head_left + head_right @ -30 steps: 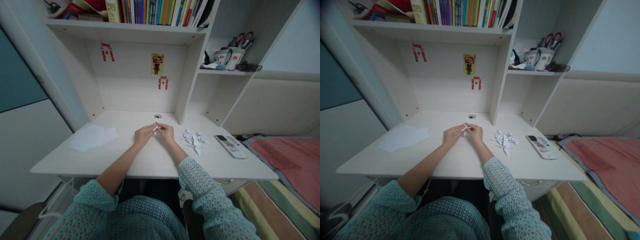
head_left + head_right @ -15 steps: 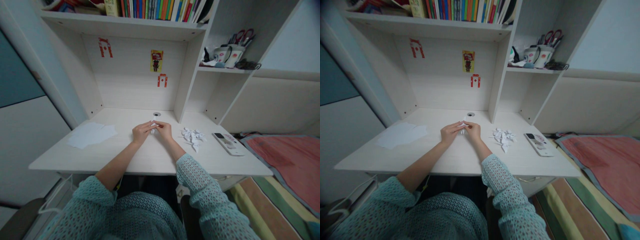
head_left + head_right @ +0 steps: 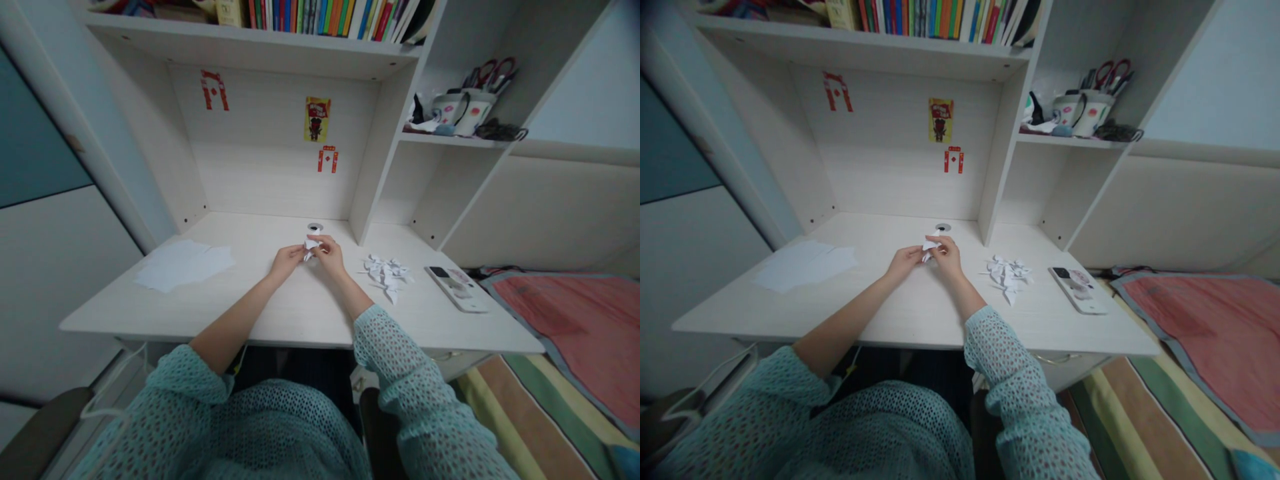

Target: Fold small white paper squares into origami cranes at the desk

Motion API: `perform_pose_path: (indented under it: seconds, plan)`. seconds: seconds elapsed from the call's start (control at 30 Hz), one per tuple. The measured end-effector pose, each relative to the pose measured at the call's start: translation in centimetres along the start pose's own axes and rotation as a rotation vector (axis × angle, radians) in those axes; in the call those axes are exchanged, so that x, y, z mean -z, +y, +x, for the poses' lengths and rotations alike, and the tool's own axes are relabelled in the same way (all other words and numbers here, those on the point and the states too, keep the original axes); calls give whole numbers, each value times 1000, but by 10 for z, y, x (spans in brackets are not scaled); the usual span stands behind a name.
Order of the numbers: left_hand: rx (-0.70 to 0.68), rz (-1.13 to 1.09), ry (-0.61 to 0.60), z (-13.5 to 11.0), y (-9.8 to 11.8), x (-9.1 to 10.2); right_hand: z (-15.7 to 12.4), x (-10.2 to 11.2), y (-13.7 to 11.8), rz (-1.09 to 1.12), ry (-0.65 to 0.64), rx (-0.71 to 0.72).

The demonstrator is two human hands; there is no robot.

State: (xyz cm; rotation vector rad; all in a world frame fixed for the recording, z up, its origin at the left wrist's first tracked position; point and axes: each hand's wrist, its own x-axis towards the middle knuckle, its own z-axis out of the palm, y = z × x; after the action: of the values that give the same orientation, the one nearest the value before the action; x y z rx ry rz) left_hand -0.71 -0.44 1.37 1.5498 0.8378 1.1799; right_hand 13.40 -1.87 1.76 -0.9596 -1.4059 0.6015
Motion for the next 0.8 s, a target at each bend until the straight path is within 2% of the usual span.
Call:
perform_pose_path:
  seconds: [0.13, 0.3, 0.5, 0.67, 0.8]
  plan:
    - [98, -162, -4, -2, 4, -1, -3, 1, -5, -145, -8, 63]
    - [111, -221, -15, -3, 7, 1, -4, 3, -9, -282, -48, 142]
    - [112, -240, -12, -2, 5, 2, -3, 3, -5, -177, -97, 146]
    - [107, -235, -19, -1, 5, 1, -2, 4, -3, -47, -125, 3]
    - [115, -229, -8, -1, 4, 1, 0, 4, 1, 101, -74, -85]
